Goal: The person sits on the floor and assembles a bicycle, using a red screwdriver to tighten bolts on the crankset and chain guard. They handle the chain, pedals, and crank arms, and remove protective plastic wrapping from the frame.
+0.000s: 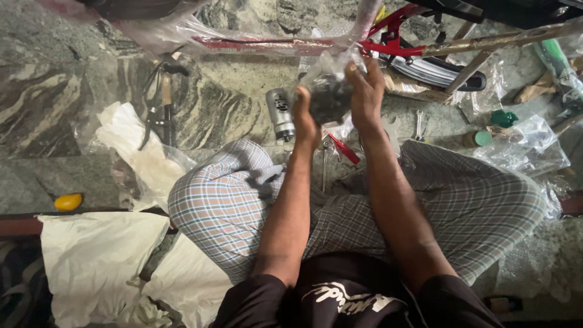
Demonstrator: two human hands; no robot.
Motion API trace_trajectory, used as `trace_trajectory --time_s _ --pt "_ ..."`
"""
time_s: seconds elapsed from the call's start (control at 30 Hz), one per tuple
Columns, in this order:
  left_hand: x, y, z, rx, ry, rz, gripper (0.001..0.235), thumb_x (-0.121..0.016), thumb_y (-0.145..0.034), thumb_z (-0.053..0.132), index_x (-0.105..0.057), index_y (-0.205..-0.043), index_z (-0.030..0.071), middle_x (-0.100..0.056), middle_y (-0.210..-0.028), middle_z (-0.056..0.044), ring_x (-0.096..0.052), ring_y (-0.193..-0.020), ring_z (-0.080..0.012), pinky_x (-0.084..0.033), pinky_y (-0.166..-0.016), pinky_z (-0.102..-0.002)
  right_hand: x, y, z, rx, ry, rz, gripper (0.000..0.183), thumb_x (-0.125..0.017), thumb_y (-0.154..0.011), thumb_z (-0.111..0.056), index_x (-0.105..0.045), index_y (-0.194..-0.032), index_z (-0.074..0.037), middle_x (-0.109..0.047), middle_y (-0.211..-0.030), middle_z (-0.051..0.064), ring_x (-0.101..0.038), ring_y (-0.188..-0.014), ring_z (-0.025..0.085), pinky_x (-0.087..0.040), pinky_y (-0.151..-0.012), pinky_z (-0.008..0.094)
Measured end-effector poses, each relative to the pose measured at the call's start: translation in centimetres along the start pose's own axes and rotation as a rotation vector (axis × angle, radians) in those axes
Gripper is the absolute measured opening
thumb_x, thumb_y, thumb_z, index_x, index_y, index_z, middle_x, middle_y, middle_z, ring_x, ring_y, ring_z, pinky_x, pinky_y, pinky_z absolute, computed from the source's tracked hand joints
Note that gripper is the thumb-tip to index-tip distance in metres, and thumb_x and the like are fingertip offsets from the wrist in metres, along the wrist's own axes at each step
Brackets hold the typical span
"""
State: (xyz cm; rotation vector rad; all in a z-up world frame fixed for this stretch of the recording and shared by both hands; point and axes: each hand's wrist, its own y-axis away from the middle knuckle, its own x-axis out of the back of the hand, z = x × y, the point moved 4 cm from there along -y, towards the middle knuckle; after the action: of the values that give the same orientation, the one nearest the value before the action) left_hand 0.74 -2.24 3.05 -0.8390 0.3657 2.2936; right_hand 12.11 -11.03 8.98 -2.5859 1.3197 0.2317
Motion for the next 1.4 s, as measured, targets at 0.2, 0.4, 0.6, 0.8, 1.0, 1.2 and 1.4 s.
trace_trajectory --time_s 0.2,0.4,0.6,0.8,1.0,1.2,1.4 --pt "-0.5 0.5 -2.2 0.061 -0.156 0.066 0.037 -0.076 -0.082 0.002 -0.068 -0.117 -0.009 -0.076 -0.097 -0.014 -0.075 -0.078 -0.0223 -0.063 -0.068 -0.036 2.1 -0.8 0.3 0.127 0.109 0.026 0.015 -0.064 -0.103 -0.012 -0.061 -0.104 0.003 -0.062 -0.105 0.013 -0.056 -0.093 0.017 -0.047 -0.082 0.034" --pt "3.9 -1.7 -4.3 -0.066 -0.080 0.289 0.025 -0.073 -0.088 -0.002 -0.072 -0.112 -0.009 -0.076 -0.099 -0.012 -0.070 -0.082 -0.0186 -0.055 -0.072 -0.033 -0.3 0.6 -1.9 0.614 0.908 -0.036 0.027 -0.061 -0.088 0.004 -0.075 -0.110 -0.001 -0.064 -0.106 0.014 -0.061 -0.101 0.028 -0.053 -0.083 0.042" --pt "3.8 -1.6 -1.8 -0.101 -0.159 0.269 0.033 -0.080 -0.083 0.004 -0.070 -0.113 -0.005 -0.074 -0.102 -0.008 -0.068 -0.085 -0.0156 -0.056 -0.076 -0.031 -4.9 2.5 -2.1 0.491 0.961 -0.167 0.051 -0.060 -0.086 0.005 -0.060 -0.137 0.003 -0.069 -0.102 0.021 -0.066 -0.093 0.036 -0.055 -0.078 0.050" --pt "4.4 -1.2 0.8 -0.076 -0.168 0.377 0.038 -0.086 -0.078 0.005 -0.072 -0.111 -0.007 -0.074 -0.099 -0.010 -0.065 -0.081 -0.0178 -0.053 -0.073 -0.034 -1.7 1.2 4.2 0.114 0.478 -0.377 0.065 -0.044 -0.086 0.002 -0.043 -0.151 -0.001 -0.069 -0.117 0.018 -0.069 -0.102 0.025 -0.060 -0.081 0.037" --pt "6.2 -1.7 2.3 -0.305 -0.129 0.368 0.044 -0.089 -0.076 0.011 -0.070 -0.112 -0.006 -0.073 -0.100 -0.004 -0.067 -0.085 -0.0135 -0.055 -0.080 -0.031 12.6 -0.4 16.4 -0.230 1.245 -0.015 0.027 -0.056 -0.103 -0.018 -0.075 -0.097 0.001 -0.071 -0.089 0.019 -0.069 -0.080 0.032 -0.057 -0.074 0.046" --pt "6.5 -2.4 1.1 -0.190 -0.318 0.431 0.035 -0.090 -0.085 0.015 -0.077 -0.091 -0.017 -0.071 -0.081 -0.015 -0.059 -0.069 -0.0194 -0.046 -0.070 -0.034 13.4 9.6 27.1 -0.431 1.486 -0.396 0.031 -0.064 -0.090 -0.041 -0.077 -0.104 -0.016 -0.075 -0.104 0.017 -0.072 -0.095 0.039 -0.057 -0.080 0.051" --pt "4.0 -2.2 2.3 -0.303 -0.139 0.373 0.034 -0.088 -0.077 0.010 -0.074 -0.103 -0.006 -0.075 -0.100 -0.007 -0.069 -0.087 -0.0142 -0.056 -0.084 -0.031 11.3 9.9 23.8 -0.441 1.589 -0.373 0.038 -0.060 -0.095 -0.049 -0.075 -0.108 -0.017 -0.074 -0.108 0.015 -0.068 -0.104 0.039 -0.047 -0.094 0.061"
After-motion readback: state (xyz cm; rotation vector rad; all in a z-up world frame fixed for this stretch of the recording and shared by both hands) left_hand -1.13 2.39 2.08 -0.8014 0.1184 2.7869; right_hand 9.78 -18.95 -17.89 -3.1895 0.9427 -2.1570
